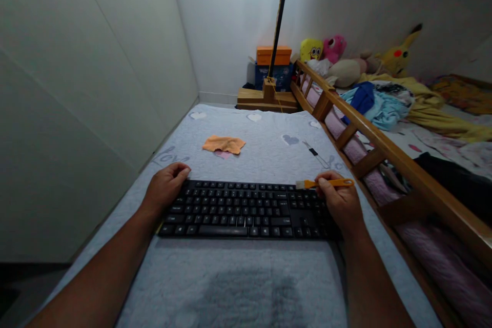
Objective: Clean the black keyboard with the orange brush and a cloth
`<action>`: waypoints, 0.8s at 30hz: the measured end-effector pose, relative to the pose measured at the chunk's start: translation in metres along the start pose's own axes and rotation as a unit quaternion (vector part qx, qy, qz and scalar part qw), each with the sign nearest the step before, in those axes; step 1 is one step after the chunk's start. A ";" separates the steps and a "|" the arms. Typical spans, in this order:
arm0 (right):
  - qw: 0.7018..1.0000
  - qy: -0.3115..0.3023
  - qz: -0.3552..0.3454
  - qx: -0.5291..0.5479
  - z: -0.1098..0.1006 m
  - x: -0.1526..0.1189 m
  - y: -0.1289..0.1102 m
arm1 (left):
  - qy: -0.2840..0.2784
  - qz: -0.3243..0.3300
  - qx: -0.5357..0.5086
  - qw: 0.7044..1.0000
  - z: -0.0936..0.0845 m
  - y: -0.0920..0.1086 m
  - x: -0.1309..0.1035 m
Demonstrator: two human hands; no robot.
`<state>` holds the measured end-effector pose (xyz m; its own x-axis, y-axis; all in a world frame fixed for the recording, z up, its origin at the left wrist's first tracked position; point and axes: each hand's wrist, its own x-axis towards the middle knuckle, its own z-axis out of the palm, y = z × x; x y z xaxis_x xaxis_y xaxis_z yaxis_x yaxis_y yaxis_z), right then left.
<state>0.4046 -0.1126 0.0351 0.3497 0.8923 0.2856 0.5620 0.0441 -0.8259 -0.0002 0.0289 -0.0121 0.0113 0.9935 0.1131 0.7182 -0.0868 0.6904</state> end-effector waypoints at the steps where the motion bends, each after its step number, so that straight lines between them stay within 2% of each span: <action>1: 1.000 -0.010 -0.007 -0.014 -0.001 0.000 -0.001 | 0.000 0.002 -0.002 1.000 0.000 -0.001 0.000; 4: 0.998 -0.050 -0.008 -0.027 -0.001 -0.001 -0.003 | 0.001 0.001 -0.004 1.000 0.001 -0.004 0.001; 7: 0.997 -0.073 0.019 0.014 -0.001 -0.002 -0.002 | 0.001 0.000 0.000 1.000 0.001 -0.004 0.001; 10: 0.998 -0.044 0.027 0.047 -0.001 -0.002 0.000 | 0.000 0.000 -0.002 1.000 0.001 -0.003 0.000; 13: 0.999 -0.003 0.011 0.033 -0.001 -0.002 0.000 | 0.001 -0.001 -0.003 1.000 0.000 -0.002 0.000; 15: 1.000 -0.003 0.001 0.014 0.000 -0.001 0.000 | 0.001 -0.001 -0.003 1.000 0.000 -0.002 0.000; 21: 0.997 -0.076 0.021 0.027 0.000 0.000 0.001 | 0.000 -0.004 0.002 1.000 0.000 -0.002 0.000; 24: 0.994 -0.081 0.034 0.062 -0.001 -0.001 0.003 | 0.000 -0.002 -0.004 1.000 0.000 -0.001 0.000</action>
<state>0.4062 -0.1141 0.0327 0.2519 0.9555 0.1539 0.4419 0.0279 -0.8966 -0.0012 0.0286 -0.0129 0.0080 0.9939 0.1100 0.7120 -0.0829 0.6973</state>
